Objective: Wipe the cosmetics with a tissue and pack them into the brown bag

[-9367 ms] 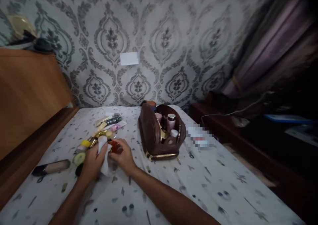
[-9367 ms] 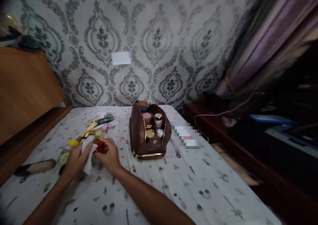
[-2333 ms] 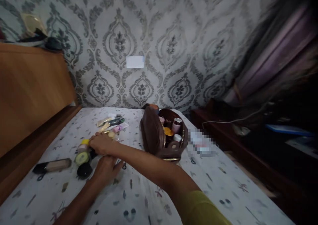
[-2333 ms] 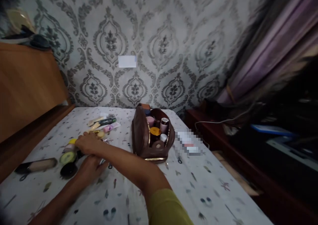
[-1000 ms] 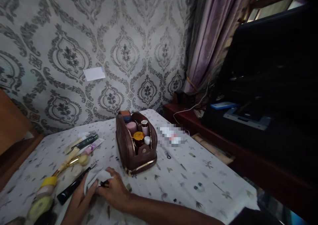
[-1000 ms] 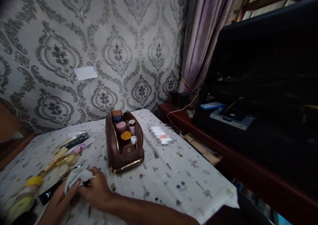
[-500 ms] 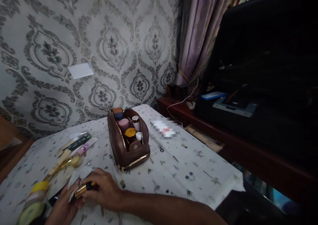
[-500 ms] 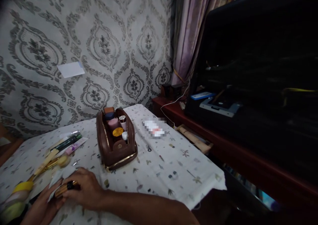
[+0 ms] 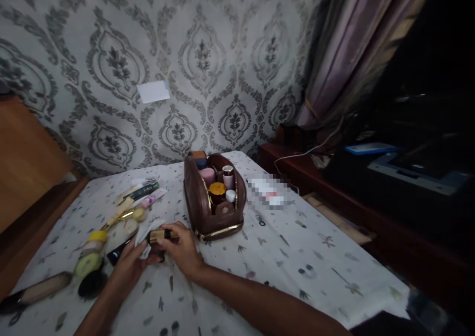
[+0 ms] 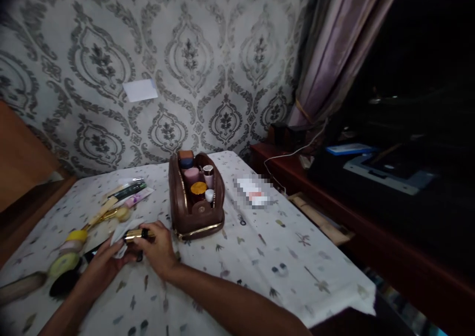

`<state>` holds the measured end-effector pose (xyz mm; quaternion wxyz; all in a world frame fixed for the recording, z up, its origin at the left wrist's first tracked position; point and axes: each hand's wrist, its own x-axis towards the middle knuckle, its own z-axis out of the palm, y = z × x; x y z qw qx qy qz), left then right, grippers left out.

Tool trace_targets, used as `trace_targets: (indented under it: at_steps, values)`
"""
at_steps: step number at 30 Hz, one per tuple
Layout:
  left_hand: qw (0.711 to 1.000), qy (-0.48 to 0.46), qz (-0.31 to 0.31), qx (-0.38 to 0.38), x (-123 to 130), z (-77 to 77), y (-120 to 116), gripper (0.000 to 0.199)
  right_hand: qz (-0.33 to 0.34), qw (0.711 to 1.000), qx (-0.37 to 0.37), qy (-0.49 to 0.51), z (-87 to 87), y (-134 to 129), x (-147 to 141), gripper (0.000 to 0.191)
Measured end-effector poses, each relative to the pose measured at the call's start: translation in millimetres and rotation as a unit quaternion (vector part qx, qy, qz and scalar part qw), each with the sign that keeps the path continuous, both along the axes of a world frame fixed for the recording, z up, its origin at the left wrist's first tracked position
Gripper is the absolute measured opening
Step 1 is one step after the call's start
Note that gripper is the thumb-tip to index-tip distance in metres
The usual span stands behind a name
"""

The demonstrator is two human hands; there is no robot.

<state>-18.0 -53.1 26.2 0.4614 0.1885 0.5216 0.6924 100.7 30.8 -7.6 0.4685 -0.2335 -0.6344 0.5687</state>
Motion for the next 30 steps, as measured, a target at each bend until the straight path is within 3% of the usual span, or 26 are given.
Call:
trace_targets:
  at_steps: [8, 10, 12, 14, 17, 19, 23, 26, 30]
  values:
    - [0.983, 0.170, -0.063, -0.015, -6, -4.1, -1, 0.059, 0.054, 0.994, 0.053, -0.077, -2.0, 3, 1, 0.030]
    - [0.970, 0.235, -0.045, -0.030, -6, -2.1, -1, 0.059, 0.059, 0.993, 0.071, -0.077, -3.2, 4, 2, 0.031]
    - [0.948, 0.315, 0.010, -0.055, -9, 3.2, -2, 0.055, 0.065, 0.992, 0.075, -0.077, -3.3, 4, 2, 0.031]
    - [0.898, 0.428, 0.057, -0.086, -15, 12.2, -2, 0.050, 0.074, 0.992, 0.069, -0.076, -0.6, 4, 0, 0.031]
    - [0.805, 0.576, 0.062, -0.128, -35, 32.5, 7, 0.055, 0.088, 0.991, 0.067, -0.072, 9.1, 5, -9, 0.029]
    - [0.771, 0.616, 0.065, -0.149, -53, 48.4, 21, 0.051, 0.088, 0.991, 0.075, -0.075, 15.6, 5, -19, 0.025]
    - [0.696, 0.683, 0.066, -0.212, -90, 72.4, 64, 0.021, 0.094, 0.989, 0.091, -0.065, 15.9, 2, -41, 0.025]
    - [0.647, 0.714, 0.019, -0.269, -110, 74.5, 97, 0.023, 0.088, 0.988, 0.109, -0.069, 6.9, -2, -49, 0.026]
    - [0.581, 0.739, -0.062, -0.336, -127, 63.3, 127, 0.029, 0.086, 0.982, 0.139, -0.095, 0.2, -5, -49, 0.031]
